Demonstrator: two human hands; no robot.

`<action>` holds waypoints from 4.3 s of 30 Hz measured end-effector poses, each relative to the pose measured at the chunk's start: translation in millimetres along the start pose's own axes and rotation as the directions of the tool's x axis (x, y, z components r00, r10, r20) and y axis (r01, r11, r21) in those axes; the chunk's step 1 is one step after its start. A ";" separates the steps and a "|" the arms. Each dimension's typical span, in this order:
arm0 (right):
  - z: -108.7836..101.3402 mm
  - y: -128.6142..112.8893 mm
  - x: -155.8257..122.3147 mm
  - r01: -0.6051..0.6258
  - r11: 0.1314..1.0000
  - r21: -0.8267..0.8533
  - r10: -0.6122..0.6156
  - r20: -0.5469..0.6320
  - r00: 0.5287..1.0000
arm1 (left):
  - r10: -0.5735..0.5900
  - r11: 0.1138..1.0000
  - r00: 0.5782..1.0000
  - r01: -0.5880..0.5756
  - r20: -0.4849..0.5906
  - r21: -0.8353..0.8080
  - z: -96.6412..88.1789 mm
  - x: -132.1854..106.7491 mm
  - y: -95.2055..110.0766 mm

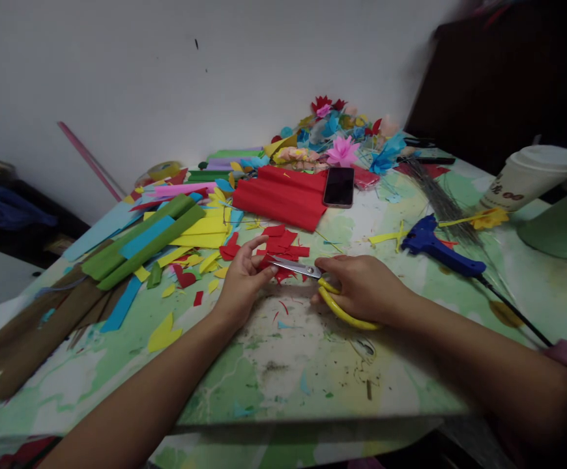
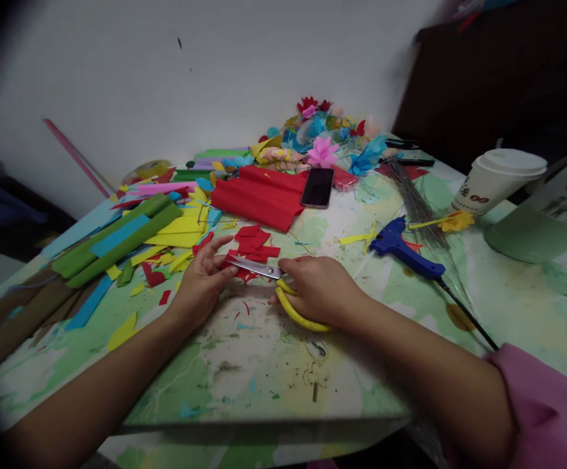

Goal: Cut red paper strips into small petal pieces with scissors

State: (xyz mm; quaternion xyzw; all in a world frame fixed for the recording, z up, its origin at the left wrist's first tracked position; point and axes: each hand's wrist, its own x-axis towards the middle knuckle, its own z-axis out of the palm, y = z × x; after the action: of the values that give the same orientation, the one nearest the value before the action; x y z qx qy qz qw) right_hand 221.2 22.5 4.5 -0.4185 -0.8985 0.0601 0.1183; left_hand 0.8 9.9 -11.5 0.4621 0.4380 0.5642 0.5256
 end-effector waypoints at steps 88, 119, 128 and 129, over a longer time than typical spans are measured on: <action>9.6 2.4 -0.2 0.162 0.974 0.157 -0.170 0.039 0.985 | 0.339 0.934 0.816 -0.234 -0.468 0.269 -80.8 48.6 41.2; 0.3 20.5 10.2 0.178 0.943 0.282 -0.157 -0.095 0.983 | 0.235 0.107 0.919 -0.348 0.317 0.931 -49.0 36.1 -13.5; 9.1 45.1 17.4 -0.167 0.982 0.092 0.178 -0.132 0.975 | 0.202 0.158 0.928 -0.347 0.314 0.924 -51.5 40.6 -18.8; 8.7 44.6 17.3 -0.161 0.982 0.094 0.172 -0.124 0.977 | 0.207 0.168 0.929 -0.342 0.306 0.925 -51.4 40.7 -18.5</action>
State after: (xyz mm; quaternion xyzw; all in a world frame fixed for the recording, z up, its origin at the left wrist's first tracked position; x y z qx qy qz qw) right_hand 241.0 64.4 -10.4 -0.4902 -0.8471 0.0794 0.1893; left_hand -47.0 51.3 -36.9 0.7873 0.5717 0.2281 0.0366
